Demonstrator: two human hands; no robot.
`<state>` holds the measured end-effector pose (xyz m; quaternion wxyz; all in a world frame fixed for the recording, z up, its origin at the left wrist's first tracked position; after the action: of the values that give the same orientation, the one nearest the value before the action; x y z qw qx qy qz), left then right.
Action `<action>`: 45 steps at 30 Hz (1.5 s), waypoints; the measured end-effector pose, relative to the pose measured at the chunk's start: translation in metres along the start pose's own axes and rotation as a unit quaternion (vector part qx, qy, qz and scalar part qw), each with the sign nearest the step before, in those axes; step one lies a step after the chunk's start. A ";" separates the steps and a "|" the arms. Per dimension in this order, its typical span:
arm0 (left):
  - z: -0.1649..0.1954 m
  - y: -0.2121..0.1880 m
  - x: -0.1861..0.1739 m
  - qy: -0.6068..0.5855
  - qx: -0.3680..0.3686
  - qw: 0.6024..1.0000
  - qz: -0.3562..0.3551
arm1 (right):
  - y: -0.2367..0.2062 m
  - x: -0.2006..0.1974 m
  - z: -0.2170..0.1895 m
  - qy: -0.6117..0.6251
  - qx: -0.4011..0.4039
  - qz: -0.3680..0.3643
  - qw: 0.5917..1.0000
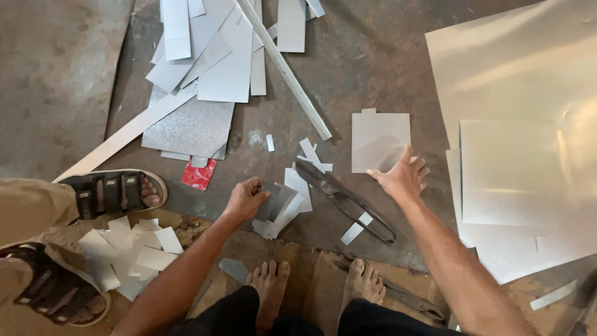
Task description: The person uses large shears to cut rectangular white sheets into smaller pieces while sitting on the floor. After cutting, the person sorts the pieces into separate piles by hand.
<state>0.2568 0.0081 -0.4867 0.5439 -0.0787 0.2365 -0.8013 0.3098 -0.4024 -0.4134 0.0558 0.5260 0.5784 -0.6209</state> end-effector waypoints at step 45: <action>0.034 -0.079 0.142 -0.338 -0.009 0.917 0.214 | -0.205 0.063 -0.041 -0.031 -0.453 0.079 0.887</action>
<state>0.1475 -0.1078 -0.4394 0.7490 -0.2969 0.0572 -0.5895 0.1669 -0.2704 -0.3141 0.3550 0.4680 0.7512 -0.3010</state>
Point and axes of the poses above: each hand's wrist, its own y-axis towards the middle knuckle, its own x-axis out of the palm, z = x × y, the point moved 6 cm from there along y, towards the middle knuckle, and after that the axes turned 12 degrees about -z, right-handed, at the moved point
